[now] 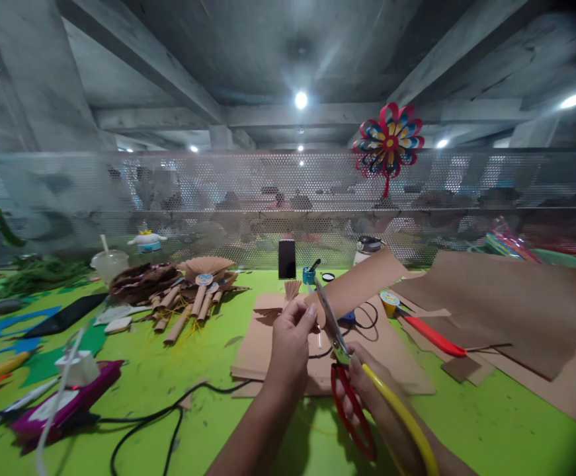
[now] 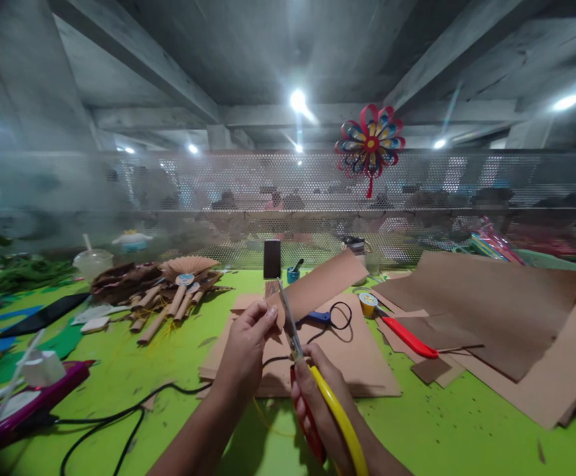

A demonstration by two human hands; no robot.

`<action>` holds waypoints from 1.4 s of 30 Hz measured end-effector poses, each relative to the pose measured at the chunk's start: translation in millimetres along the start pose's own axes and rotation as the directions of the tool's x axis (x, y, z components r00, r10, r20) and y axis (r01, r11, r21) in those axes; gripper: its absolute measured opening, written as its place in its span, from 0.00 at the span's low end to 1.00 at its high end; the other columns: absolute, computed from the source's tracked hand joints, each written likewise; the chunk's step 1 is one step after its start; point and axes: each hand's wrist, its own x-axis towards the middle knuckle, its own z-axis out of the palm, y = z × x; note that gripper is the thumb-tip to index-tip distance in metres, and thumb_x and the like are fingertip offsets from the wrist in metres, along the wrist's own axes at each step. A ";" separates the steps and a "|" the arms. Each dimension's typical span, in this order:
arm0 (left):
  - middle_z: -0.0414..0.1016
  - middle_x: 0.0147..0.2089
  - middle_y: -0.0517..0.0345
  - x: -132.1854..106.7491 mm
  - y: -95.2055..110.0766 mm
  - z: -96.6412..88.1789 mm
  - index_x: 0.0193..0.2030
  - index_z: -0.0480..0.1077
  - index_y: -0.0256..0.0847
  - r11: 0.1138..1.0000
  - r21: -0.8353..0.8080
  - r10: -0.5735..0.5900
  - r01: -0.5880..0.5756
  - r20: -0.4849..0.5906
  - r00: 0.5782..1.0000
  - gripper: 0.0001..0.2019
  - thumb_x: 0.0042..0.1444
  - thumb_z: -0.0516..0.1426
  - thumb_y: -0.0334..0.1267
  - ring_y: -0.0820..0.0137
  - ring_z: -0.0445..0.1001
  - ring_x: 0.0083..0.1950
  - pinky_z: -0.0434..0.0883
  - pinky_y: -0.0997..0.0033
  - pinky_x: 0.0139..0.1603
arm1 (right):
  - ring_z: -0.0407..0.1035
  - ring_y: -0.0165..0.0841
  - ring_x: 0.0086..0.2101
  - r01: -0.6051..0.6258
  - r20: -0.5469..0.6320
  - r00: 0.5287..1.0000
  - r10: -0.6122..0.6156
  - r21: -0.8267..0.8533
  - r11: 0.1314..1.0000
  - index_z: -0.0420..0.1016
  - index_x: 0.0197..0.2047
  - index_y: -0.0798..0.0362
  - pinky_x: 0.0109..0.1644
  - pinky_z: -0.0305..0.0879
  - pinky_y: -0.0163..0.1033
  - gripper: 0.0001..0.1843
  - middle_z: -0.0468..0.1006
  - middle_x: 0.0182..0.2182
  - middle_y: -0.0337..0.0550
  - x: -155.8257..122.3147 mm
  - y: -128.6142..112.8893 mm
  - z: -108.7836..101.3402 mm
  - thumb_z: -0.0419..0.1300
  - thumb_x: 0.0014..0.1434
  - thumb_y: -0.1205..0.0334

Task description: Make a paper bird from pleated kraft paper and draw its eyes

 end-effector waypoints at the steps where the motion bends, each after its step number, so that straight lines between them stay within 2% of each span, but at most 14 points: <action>1: 0.61 0.23 0.65 0.3 -0.6 -0.9 0.24 0.62 0.40 1.000 -0.007 0.001 -0.001 0.005 1.000 0.12 0.53 0.59 0.40 0.74 0.61 0.27 0.61 0.73 0.31 | 0.53 0.20 0.14 0.002 0.004 1.000 -0.002 -0.006 1.000 0.61 0.34 0.50 0.15 0.51 0.26 0.33 0.63 0.19 0.31 -0.3 -0.1 -0.8 0.53 0.48 0.26; 9: 0.62 0.23 0.63 4.6 -3.3 -6.5 0.23 0.62 0.38 0.997 -0.063 -0.035 0.042 0.111 0.993 0.13 0.53 0.59 0.40 0.75 0.60 0.27 0.62 0.73 0.31 | 0.49 0.19 0.12 0.008 0.029 1.000 -0.007 -0.040 0.999 0.60 0.35 0.50 0.14 0.49 0.26 0.33 0.60 0.16 0.27 -3.6 1.1 -7.4 0.53 0.48 0.26; 13: 0.62 0.23 0.63 4.9 -1.5 -7.0 0.23 0.63 0.38 0.996 -0.073 -0.043 0.053 0.126 0.991 0.12 0.53 0.60 0.40 0.75 0.61 0.27 0.62 0.73 0.32 | 0.49 0.19 0.11 0.000 0.026 1.000 0.001 -0.036 0.999 0.60 0.34 0.51 0.13 0.49 0.25 0.32 0.60 0.15 0.27 -3.3 6.2 -7.5 0.53 0.50 0.26; 19: 0.62 0.23 0.63 5.3 4.0 -8.3 0.23 0.64 0.38 0.997 -0.007 -0.075 0.078 0.162 0.984 0.12 0.49 0.61 0.40 0.75 0.61 0.26 0.63 0.73 0.29 | 0.55 0.21 0.12 -0.028 -0.047 0.998 0.029 0.012 1.000 0.63 0.37 0.50 0.13 0.54 0.25 0.34 0.63 0.17 0.28 8.2 31.3 -15.8 0.55 0.47 0.26; 24: 0.61 0.23 0.63 7.2 3.4 -8.8 0.22 0.64 0.38 0.997 0.006 -0.074 0.074 0.184 0.980 0.12 0.49 0.61 0.40 0.75 0.61 0.26 0.65 0.73 0.29 | 0.56 0.23 0.12 -0.063 -0.015 0.998 0.063 0.041 0.997 0.64 0.37 0.50 0.13 0.55 0.27 0.33 0.63 0.15 0.28 14.0 49.9 -26.6 0.57 0.46 0.27; 28: 0.61 0.22 0.63 7.6 2.4 -8.9 0.22 0.64 0.38 0.997 0.019 -0.083 0.081 0.201 0.976 0.12 0.48 0.61 0.41 0.75 0.61 0.26 0.65 0.72 0.29 | 0.59 0.24 0.14 -0.026 -0.098 0.995 0.035 0.099 0.995 0.63 0.35 0.49 0.15 0.58 0.28 0.31 0.62 0.16 0.29 12.3 55.0 -25.9 0.58 0.46 0.28; 32: 0.61 0.22 0.63 7.0 2.9 -7.8 0.22 0.65 0.38 0.996 0.016 -0.094 0.093 0.217 0.972 0.12 0.47 0.62 0.41 0.75 0.61 0.26 0.66 0.71 0.31 | 0.60 0.25 0.15 0.014 -0.131 0.991 0.002 0.118 0.993 0.62 0.34 0.49 0.16 0.59 0.28 0.31 0.61 0.16 0.29 9.8 55.3 -27.0 0.59 0.45 0.28; 35: 0.63 0.22 0.63 6.4 2.7 -7.6 0.22 0.65 0.37 0.994 0.018 -0.105 0.104 0.234 0.967 0.13 0.48 0.62 0.41 0.75 0.62 0.26 0.64 0.72 0.31 | 0.56 0.22 0.14 -0.027 -0.077 0.996 0.034 0.086 0.996 0.62 0.33 0.49 0.16 0.56 0.27 0.32 0.61 0.17 0.28 6.4 51.2 -30.0 0.59 0.45 0.27; 40: 0.65 0.23 0.61 5.7 1.8 -8.3 0.22 0.65 0.37 0.994 0.023 -0.113 0.111 0.284 0.952 0.13 0.49 0.62 0.41 0.74 0.63 0.27 0.61 0.72 0.32 | 0.48 0.19 0.12 -0.116 0.016 0.993 0.116 0.013 0.993 0.62 0.33 0.50 0.12 0.45 0.25 0.33 0.61 0.18 0.29 -6.8 32.6 -37.7 0.55 0.46 0.26; 42: 0.65 0.23 0.61 5.6 2.5 -8.6 0.21 0.65 0.37 0.993 0.034 -0.114 0.109 0.305 0.945 0.13 0.49 0.61 0.42 0.73 0.62 0.27 0.60 0.72 0.32 | 0.49 0.19 0.12 -0.131 0.055 0.990 0.131 -0.009 0.991 0.63 0.34 0.50 0.13 0.46 0.26 0.34 0.62 0.18 0.30 -11.5 23.5 -43.6 0.56 0.44 0.25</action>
